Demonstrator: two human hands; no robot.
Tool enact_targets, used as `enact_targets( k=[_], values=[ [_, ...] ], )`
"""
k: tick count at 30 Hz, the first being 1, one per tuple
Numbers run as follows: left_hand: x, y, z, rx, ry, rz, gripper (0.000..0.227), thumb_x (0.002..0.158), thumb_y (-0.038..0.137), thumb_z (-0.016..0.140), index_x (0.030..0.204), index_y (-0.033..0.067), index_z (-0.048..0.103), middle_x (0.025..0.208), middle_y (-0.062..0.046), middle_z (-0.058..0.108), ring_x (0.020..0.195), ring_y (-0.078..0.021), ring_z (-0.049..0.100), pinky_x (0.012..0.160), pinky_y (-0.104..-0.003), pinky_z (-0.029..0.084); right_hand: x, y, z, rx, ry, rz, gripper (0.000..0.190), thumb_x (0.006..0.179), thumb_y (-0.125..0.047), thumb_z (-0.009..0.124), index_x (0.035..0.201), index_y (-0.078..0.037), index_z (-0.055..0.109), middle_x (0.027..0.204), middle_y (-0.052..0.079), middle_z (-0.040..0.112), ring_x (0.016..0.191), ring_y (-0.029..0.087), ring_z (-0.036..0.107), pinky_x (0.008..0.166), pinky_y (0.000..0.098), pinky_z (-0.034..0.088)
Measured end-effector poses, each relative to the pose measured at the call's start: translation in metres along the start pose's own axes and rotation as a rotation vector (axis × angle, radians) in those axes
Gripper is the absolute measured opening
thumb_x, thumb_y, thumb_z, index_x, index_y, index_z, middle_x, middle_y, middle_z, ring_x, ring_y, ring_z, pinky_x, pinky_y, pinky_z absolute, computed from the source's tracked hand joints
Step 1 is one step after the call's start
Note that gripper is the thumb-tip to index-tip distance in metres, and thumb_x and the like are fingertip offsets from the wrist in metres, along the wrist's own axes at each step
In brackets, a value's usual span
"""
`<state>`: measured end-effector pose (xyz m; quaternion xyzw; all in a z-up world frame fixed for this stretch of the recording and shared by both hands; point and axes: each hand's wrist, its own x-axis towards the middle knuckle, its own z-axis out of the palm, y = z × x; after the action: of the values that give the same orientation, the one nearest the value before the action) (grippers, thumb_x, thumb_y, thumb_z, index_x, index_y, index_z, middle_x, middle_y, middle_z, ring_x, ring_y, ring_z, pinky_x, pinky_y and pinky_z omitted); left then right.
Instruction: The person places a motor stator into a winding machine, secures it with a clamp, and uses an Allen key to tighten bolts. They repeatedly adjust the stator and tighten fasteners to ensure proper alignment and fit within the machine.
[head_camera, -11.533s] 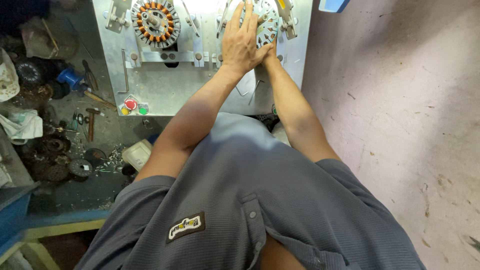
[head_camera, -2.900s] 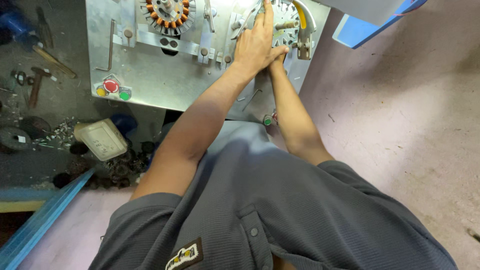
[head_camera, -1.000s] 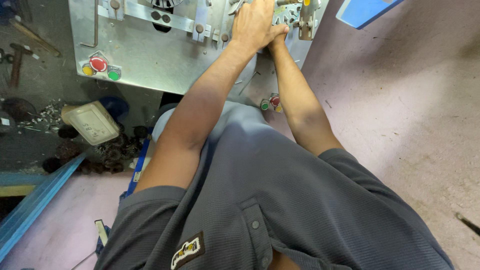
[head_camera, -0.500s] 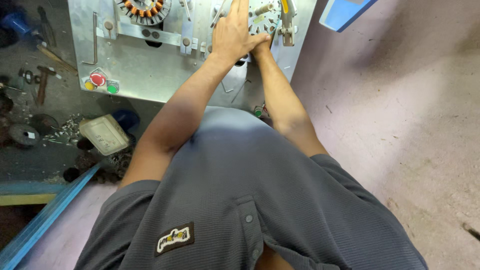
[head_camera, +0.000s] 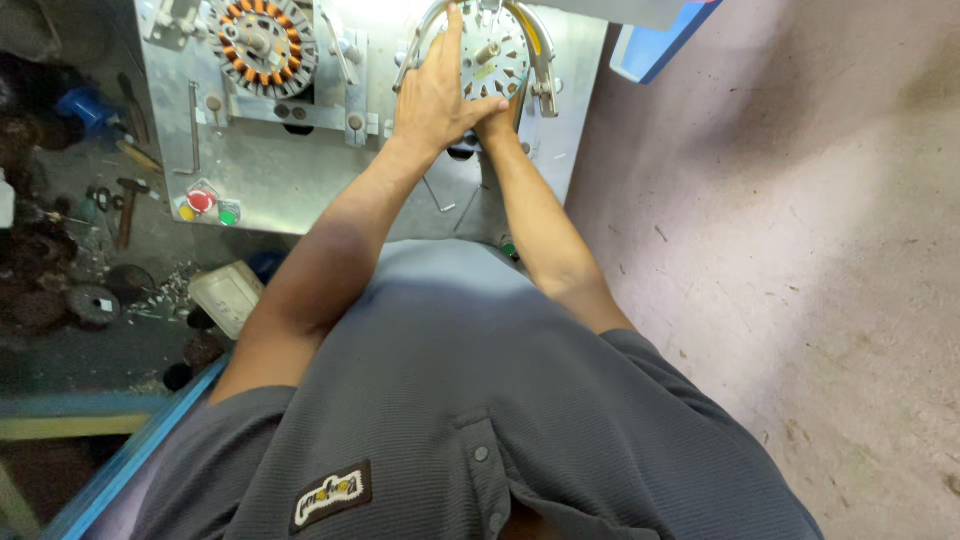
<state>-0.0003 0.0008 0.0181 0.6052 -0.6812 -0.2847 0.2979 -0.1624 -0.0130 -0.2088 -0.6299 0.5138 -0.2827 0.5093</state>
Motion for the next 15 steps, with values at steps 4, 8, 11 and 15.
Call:
enact_targets(
  k=[4, 8, 11, 15],
  values=[
    [0.006, 0.008, -0.006, -0.012, 0.032, 0.047, 0.13, 0.072, 0.052, 0.096, 0.16, -0.0033, 0.017, 0.133, -0.023, 0.061, 0.099, -0.0442, 0.07, 0.082, -0.048, 0.058, 0.03, -0.015, -0.01, -0.024, 0.024, -0.035, 0.049, 0.107, -0.036, 0.05, 0.146, -0.006, 0.049, 0.148, 0.013, 0.052, 0.137, 0.028, 0.05, 0.117, 0.039, 0.043],
    [0.002, 0.01, -0.007, 0.01, 0.019, -0.004, 0.129, 0.069, 0.053, 0.095, 0.158, -0.0027, 0.021, 0.13, -0.022, 0.062, 0.094, -0.0434, 0.07, 0.08, -0.048, 0.059, 0.033, -0.024, -0.014, -0.039, 0.028, -0.027, 0.049, 0.107, -0.036, 0.051, 0.145, -0.006, 0.05, 0.147, 0.013, 0.053, 0.136, 0.028, 0.051, 0.116, 0.039, 0.043],
    [0.003, 0.011, -0.008, 0.008, 0.012, -0.012, 0.128, 0.069, 0.052, 0.095, 0.158, -0.0028, 0.021, 0.128, -0.022, 0.063, 0.093, -0.0422, 0.071, 0.08, -0.047, 0.059, 0.032, -0.028, -0.015, -0.05, 0.022, -0.017, 0.048, 0.107, -0.035, 0.051, 0.145, -0.006, 0.05, 0.146, 0.013, 0.053, 0.135, 0.028, 0.051, 0.116, 0.039, 0.044],
    [0.002, 0.011, -0.008, 0.006, 0.0, -0.04, 0.128, 0.069, 0.053, 0.095, 0.158, -0.0023, 0.022, 0.128, -0.022, 0.062, 0.092, -0.0424, 0.071, 0.08, -0.048, 0.059, 0.02, -0.03, -0.013, -0.061, 0.019, -0.005, 0.048, 0.106, -0.035, 0.052, 0.144, -0.005, 0.05, 0.145, 0.013, 0.053, 0.134, 0.028, 0.051, 0.115, 0.039, 0.044]
  ],
)
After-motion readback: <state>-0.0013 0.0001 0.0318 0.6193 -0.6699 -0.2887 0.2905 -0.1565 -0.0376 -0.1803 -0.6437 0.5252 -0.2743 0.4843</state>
